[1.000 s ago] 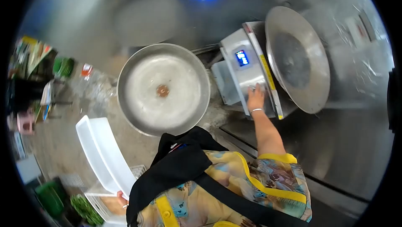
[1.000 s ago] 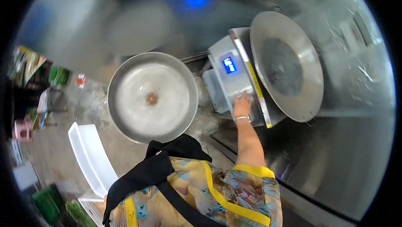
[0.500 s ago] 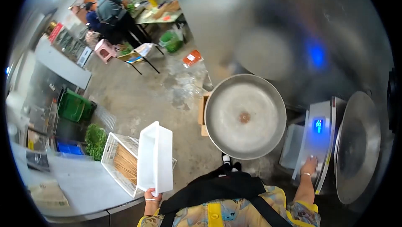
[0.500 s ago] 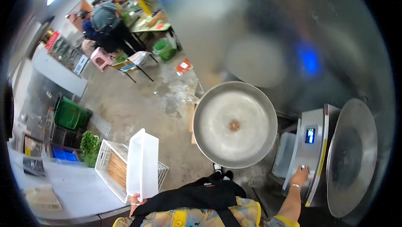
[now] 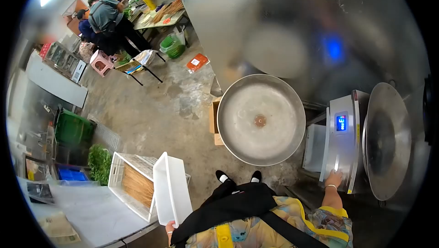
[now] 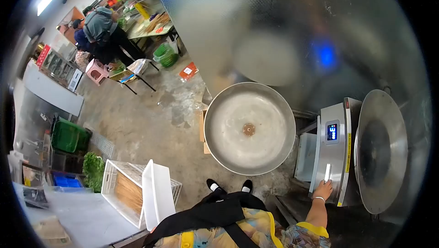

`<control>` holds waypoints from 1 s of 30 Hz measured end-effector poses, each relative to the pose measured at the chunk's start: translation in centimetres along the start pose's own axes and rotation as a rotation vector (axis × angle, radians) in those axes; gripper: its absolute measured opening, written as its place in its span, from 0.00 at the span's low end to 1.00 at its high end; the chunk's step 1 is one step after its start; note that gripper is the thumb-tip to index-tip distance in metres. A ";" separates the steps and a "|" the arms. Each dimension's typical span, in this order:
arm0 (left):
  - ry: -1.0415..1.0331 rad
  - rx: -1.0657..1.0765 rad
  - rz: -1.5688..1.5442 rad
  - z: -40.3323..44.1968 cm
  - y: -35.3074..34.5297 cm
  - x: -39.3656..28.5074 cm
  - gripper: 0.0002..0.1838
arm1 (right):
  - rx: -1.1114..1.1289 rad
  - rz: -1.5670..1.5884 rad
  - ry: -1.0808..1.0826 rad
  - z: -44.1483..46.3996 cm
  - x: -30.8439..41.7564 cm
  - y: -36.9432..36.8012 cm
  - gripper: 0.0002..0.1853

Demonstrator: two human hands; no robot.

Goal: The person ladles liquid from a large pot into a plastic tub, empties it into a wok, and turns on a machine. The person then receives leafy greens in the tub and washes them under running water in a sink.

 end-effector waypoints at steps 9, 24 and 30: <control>0.094 0.092 0.032 3.7 -8.6 -8.3 0.13 | 0.600 -0.035 -0.279 -6.5 -1.5 -2.6 0.16; -0.015 0.111 0.006 -4.7 -11.4 -16.2 0.16 | 1.221 1.907 -0.749 -12.7 36.8 -10.8 0.42; -0.099 -0.063 -0.089 -11.2 -5.3 -14.0 0.17 | 1.389 2.038 -0.871 -12.0 46.1 -17.7 0.19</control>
Point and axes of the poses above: each hand's wrist, its own z-axis towards the middle knuckle, its own y-axis out of the back of the hand, x = y × z, the point moved 9 cm from there along z, towards the middle knuckle, and after that the axes turned 12 degrees about -z, right-handed, at the moved point
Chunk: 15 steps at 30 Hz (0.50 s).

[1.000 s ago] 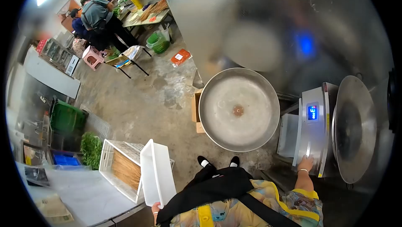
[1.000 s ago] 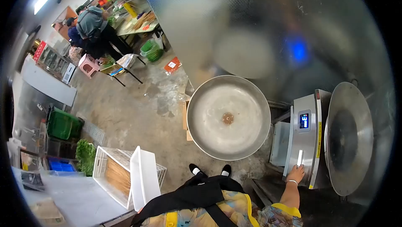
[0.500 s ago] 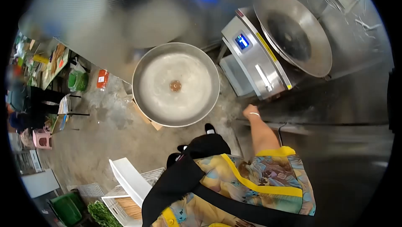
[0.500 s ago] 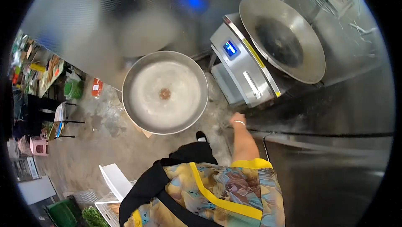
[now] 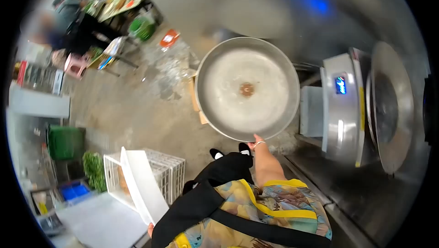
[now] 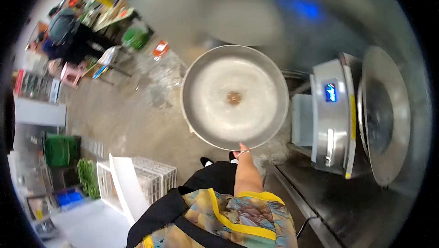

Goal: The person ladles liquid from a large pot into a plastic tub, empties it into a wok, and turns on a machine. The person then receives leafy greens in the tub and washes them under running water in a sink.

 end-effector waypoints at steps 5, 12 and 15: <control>-0.031 -0.132 -0.029 -5.2 4.0 4.7 0.18 | -0.094 -0.069 -0.156 1.7 -2.9 -1.4 0.09; 0.207 -0.002 -0.640 -10.8 -1.2 9.7 0.33 | -0.003 -0.098 -0.227 -6.4 -1.8 -5.7 0.18; 0.271 0.068 -0.771 -8.3 -3.2 8.3 0.34 | -0.005 -0.209 -0.261 -5.1 0.5 -3.7 0.19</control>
Point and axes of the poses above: each hand's wrist, its own z-axis towards the middle knuckle, its own y-axis out of the back of the hand, x = y × z, the point moved 9 cm from there along z, towards the middle knuckle, and after that the axes turned 12 degrees about -z, right-handed, at the moved point
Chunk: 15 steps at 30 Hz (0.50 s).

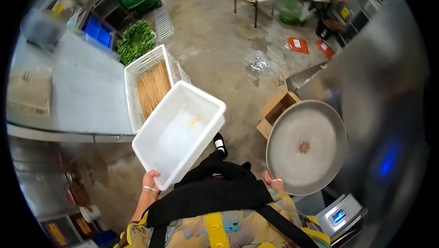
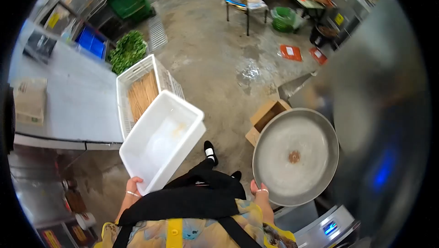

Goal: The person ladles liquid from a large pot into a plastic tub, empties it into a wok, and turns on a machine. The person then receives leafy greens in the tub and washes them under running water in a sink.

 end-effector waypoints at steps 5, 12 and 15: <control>-0.297 0.040 0.021 5.2 -5.3 -5.1 0.36 | -0.091 -0.299 0.171 -7.7 2.1 -4.6 0.19; -0.458 0.009 -0.239 11.6 -9.0 -11.3 0.39 | -0.082 -0.698 0.373 -15.7 1.0 -17.2 0.20; -0.515 -0.038 -0.316 12.8 -9.6 -13.5 0.38 | -0.057 -0.845 0.429 -17.6 0.1 -23.0 0.20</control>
Point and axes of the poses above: each hand's wrist, its own z-axis towards the middle knuckle, its own y-axis out of the back of the hand, x = y × z, the point moved 9 cm from there along z, towards the middle knuckle, and after that the axes turned 12 degrees about -z, right-handed, at the moved point
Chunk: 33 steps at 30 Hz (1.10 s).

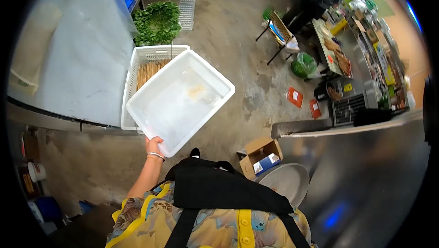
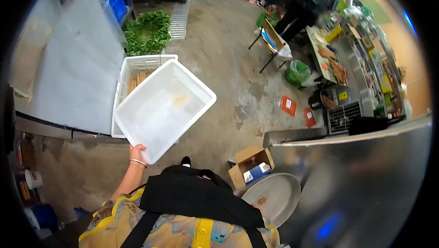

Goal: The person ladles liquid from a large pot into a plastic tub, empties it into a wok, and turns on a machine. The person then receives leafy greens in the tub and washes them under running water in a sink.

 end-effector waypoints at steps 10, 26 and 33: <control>-0.176 -0.308 -0.270 10.5 3.5 0.5 0.40 | 0.113 -0.347 0.126 1.0 11.4 -15.4 0.21; -0.097 -0.363 -0.563 15.7 -3.0 5.7 0.21 | 0.345 -0.877 0.312 7.1 27.2 -42.5 0.23; -0.178 -0.367 -0.573 23.1 -1.9 7.4 0.23 | 0.343 -1.003 0.332 8.4 31.2 -52.1 0.24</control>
Point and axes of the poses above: each hand's wrist, its own z-axis towards the middle knuckle, its own y-axis out of the back of the hand, x = y × z, the point moved 9 cm from there along z, towards the middle knuckle, and after that the axes turned 12 degrees about -z, right-handed, at the moved point
